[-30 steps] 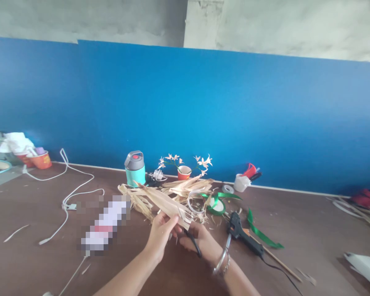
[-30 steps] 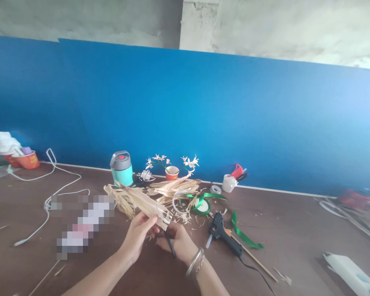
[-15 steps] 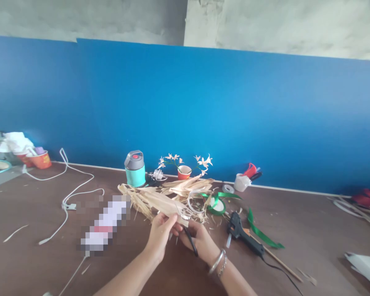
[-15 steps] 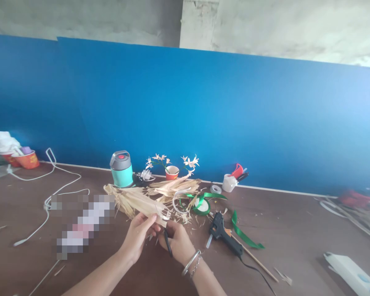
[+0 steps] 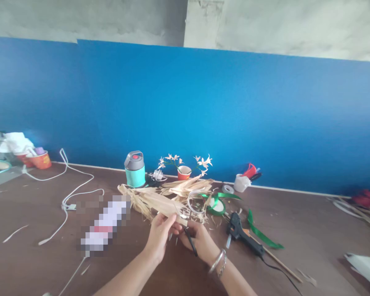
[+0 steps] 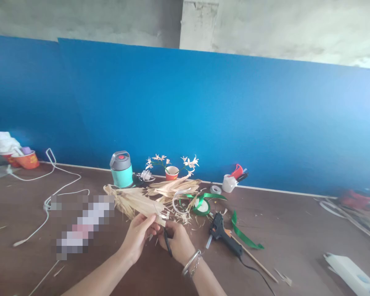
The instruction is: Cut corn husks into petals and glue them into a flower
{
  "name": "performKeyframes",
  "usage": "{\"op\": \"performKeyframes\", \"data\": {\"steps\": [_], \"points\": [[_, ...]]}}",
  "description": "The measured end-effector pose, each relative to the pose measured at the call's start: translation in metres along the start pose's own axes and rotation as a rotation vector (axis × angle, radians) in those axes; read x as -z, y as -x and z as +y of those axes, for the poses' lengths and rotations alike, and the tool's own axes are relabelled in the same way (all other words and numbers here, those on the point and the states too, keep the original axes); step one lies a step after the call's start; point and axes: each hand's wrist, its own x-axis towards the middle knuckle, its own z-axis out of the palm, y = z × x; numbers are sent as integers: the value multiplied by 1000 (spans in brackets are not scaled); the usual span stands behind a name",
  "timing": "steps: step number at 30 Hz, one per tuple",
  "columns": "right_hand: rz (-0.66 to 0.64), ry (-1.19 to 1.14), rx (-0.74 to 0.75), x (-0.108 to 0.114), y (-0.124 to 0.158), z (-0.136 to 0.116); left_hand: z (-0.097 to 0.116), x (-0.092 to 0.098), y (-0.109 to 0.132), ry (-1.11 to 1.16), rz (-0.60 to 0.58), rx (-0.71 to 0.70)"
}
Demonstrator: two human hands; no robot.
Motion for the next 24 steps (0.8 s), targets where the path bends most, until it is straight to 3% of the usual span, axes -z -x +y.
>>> {"op": "performKeyframes", "data": {"steps": [12, 24], "points": [[24, -61, 11, -2, 1, -1, -2, 1, 0, -15, -44, 9], [38, 58, 21, 0, 1, -5, -5, 4, -2, 31, -27, 10]]}}
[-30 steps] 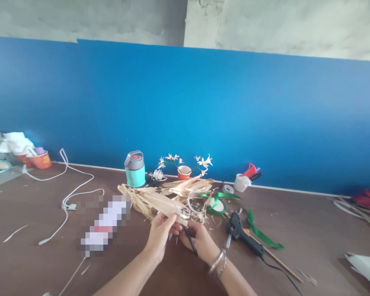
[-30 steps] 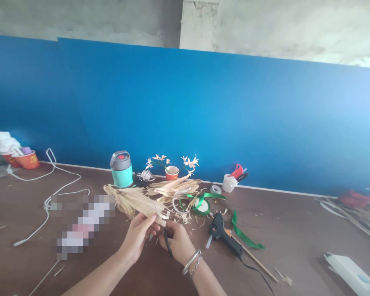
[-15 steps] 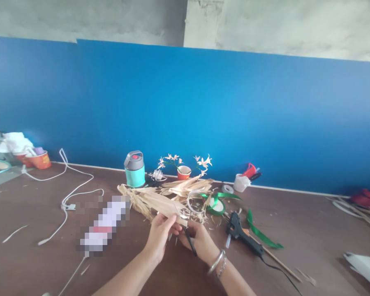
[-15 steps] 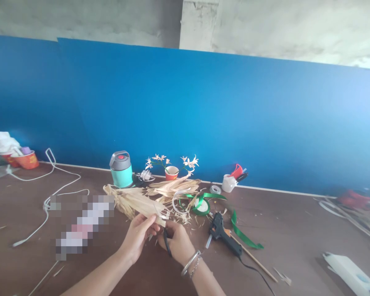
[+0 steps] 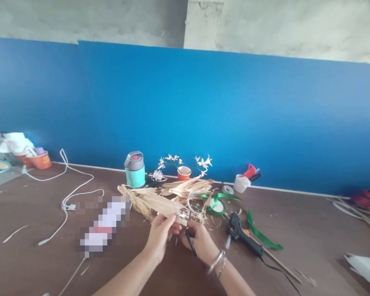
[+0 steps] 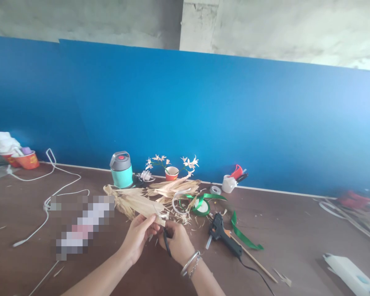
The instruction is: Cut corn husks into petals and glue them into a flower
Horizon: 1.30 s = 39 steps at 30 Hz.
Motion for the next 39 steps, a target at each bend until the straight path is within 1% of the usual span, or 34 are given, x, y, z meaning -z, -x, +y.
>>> {"op": "performKeyframes", "data": {"steps": [7, 10, 13, 14, 16, 18, 20, 24, 27, 30, 32, 34, 37, 39], "points": [[45, 64, -71, 1, 2, 1, 1, 0, -1, 29, 15, 7], [41, 66, -122, 4, 3, 0, 4, 1, -3, 68, 48, 12], [37, -39, -189, 6, 2, 0, 7, 4, -7, 126, 105, 7], [59, -96, -202, 7, 1, 0, 8, 4, -7, 139, 117, 5], [148, -229, -184, 9, -1, -2, 9, 5, -8, 135, 109, 4], [250, -353, -125, 9, -2, -5, 9, 4, -7, 90, 69, 8], [319, -429, -66, 9, -2, -10, 9, 3, -5, 30, 25, 11], [367, -442, -10, 9, -1, -15, 8, -1, -1, -64, -43, 22], [362, -404, -39, 8, -1, -15, 6, -2, -1, -100, -69, 40], [365, -377, -83, 9, -2, -14, 6, 1, -4, -127, -53, 23], [381, -378, -108, 12, -3, -14, 9, 5, -8, -134, -17, -32], [390, -371, -149, 15, -3, -13, 14, 11, -14, -146, 51, -97], [385, -326, -185, 20, -4, -7, 22, 21, -23, -277, 79, -129], [371, -268, -151, 20, -5, -1, 26, 28, -28, -399, 119, -144]]}}
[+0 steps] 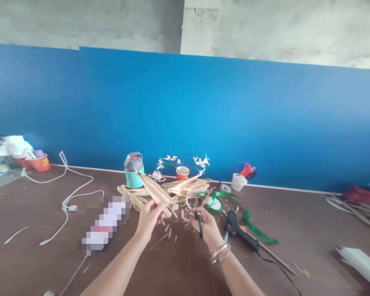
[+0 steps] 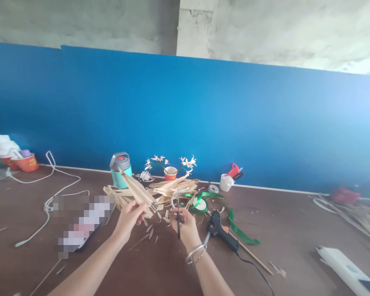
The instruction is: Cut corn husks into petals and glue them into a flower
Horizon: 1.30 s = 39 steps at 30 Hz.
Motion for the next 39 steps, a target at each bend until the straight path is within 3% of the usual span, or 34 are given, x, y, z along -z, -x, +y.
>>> {"op": "performKeyframes", "data": {"steps": [5, 9, 12, 14, 17, 21, 25, 29, 39], "points": [[-49, 282, 173, -2, -1, 14, -8, 16, -15, -297, 76, -154], [-89, 537, 252, -1, 2, 14, -9, 26, -22, -492, 212, -319], [-29, 684, 299, 0, 4, 10, -6, 29, -22, -585, 368, -463], [40, 749, 307, 2, 4, 6, -4, 28, -20, -605, 403, -572], [142, 820, 299, 8, 3, 1, 0, 23, -15, -559, 312, -628], [187, 954, 252, 17, 1, -5, 2, 14, -7, -377, 145, -454], [170, 1129, 191, 21, 1, -8, 1, 9, -3, -284, 61, -383], [131, 1190, 196, 20, 3, -8, 0, 7, -2, -286, 48, -375], [105, 1176, 87, 27, -1, -5, -1, 7, 1, -669, 158, -602]]}}
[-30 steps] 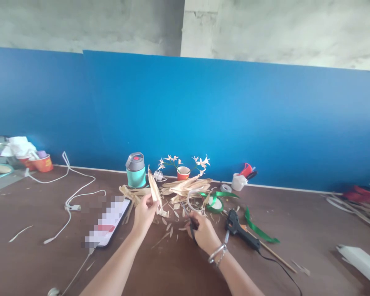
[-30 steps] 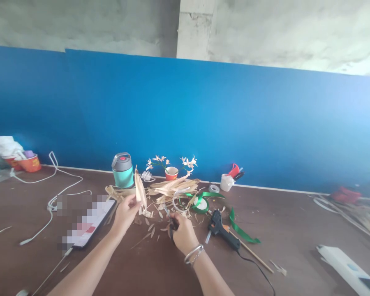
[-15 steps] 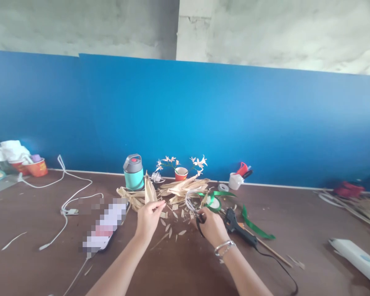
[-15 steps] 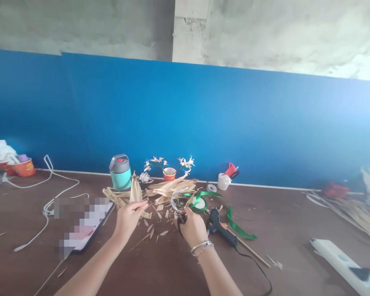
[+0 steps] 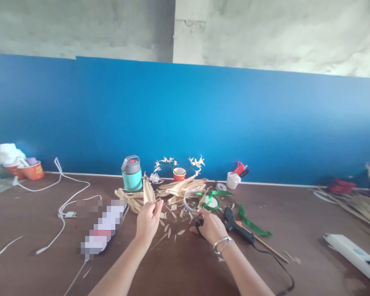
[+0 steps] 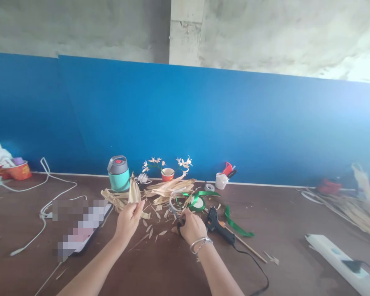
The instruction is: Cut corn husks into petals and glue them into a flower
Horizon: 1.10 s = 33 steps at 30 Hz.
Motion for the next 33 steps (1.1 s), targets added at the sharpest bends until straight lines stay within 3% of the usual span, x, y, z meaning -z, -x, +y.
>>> {"op": "performKeyframes", "data": {"steps": [5, 10, 14, 19, 22, 33], "points": [[-47, -103, 9, 4, -4, 7, -7, -2, 0, -105, 62, 16], [-69, -129, 33, 6, -4, 9, -12, -5, 0, -159, 18, -119], [-66, -139, 48, 1, -4, 7, 2, -5, 4, -90, -182, -251], [-117, -193, 52, -3, -4, 9, 16, -5, 15, -61, -606, -426], [-136, -195, 77, -2, -4, 9, 16, -7, 18, -150, -716, -454], [-83, -26, 102, -4, 6, 0, 16, -10, 22, -212, -670, -428]]}}
